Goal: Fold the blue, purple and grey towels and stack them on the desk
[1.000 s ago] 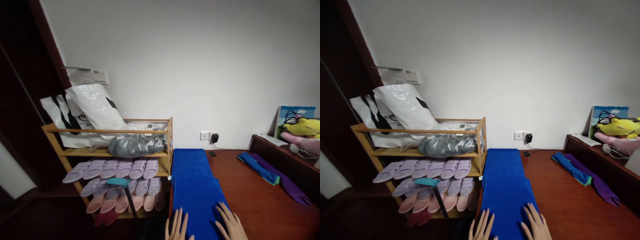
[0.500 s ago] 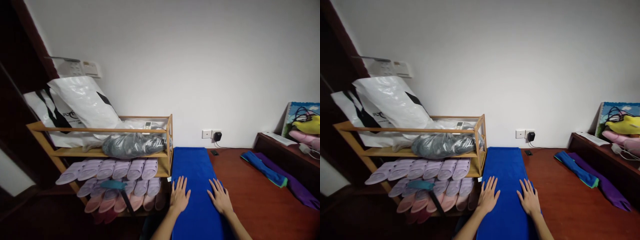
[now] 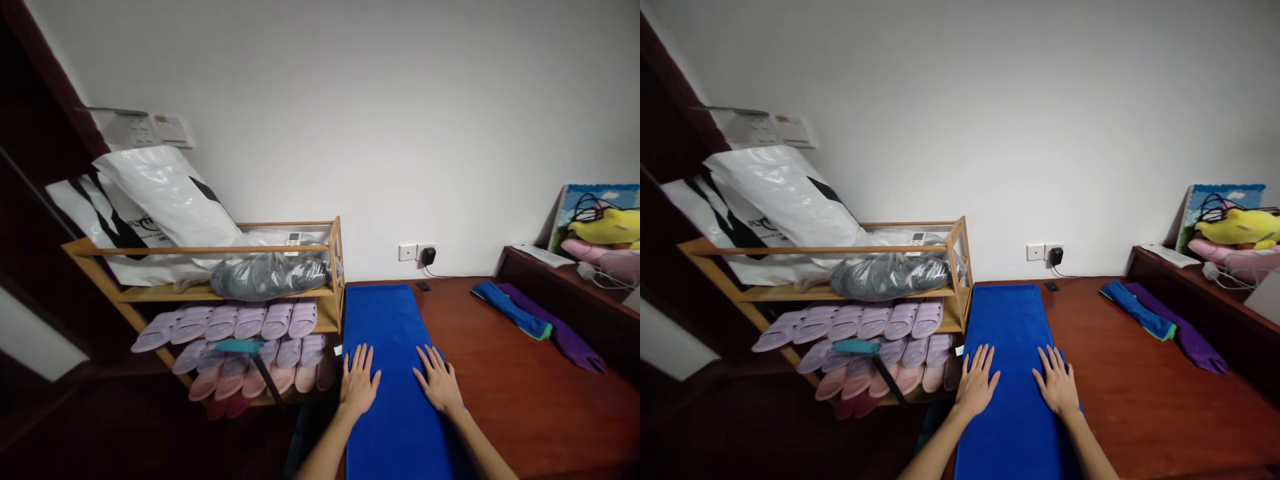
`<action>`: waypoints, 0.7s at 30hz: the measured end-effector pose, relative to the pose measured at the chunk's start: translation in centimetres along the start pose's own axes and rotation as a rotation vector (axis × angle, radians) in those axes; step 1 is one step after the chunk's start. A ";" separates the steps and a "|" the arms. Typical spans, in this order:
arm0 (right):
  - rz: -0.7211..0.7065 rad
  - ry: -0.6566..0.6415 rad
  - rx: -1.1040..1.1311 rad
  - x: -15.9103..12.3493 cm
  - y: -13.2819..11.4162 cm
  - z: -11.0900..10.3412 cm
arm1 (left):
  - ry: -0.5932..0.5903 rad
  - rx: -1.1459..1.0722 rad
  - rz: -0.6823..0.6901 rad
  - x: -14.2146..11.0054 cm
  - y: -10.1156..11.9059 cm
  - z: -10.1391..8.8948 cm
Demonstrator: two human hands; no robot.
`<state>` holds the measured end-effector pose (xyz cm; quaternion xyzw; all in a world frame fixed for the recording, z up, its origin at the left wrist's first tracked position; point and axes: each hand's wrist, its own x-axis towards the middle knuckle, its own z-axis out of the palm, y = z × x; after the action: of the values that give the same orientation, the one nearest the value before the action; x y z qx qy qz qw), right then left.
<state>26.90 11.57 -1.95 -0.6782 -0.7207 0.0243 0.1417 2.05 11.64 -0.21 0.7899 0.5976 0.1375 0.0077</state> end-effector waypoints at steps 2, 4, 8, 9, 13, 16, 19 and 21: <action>0.000 0.012 0.000 -1.6 -0.2 -0.3 | -0.007 0.009 0.007 -1.3 0.5 -0.5; -0.001 0.027 0.001 -3.7 -0.5 -0.4 | -0.009 0.010 0.022 -3.2 1.1 -0.9; -0.033 0.066 0.008 -8.9 -0.5 -0.8 | -0.004 -0.035 0.054 -7.9 1.8 -1.5; -0.042 0.065 0.015 -10.0 -0.3 -1.0 | -0.009 -0.057 0.061 -9.0 1.8 -1.7; -0.070 -0.011 0.123 -11.7 1.8 -2.9 | -0.055 -0.180 0.048 -10.9 0.8 -3.3; -0.069 -0.066 0.250 -10.1 3.8 -4.6 | -0.072 -0.267 -0.037 -9.9 -0.4 -5.1; -0.004 -0.157 0.305 -8.3 5.2 -5.5 | -0.132 -0.382 -0.084 -8.7 -1.5 -6.3; 0.015 -0.198 0.343 -7.8 5.6 -6.0 | -0.170 -0.481 -0.123 -8.4 -2.3 -6.6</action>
<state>34.06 3.40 1.23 -0.6440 -0.7112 0.2144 0.1832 -3.69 3.36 4.02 0.7364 0.5917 0.2079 0.2539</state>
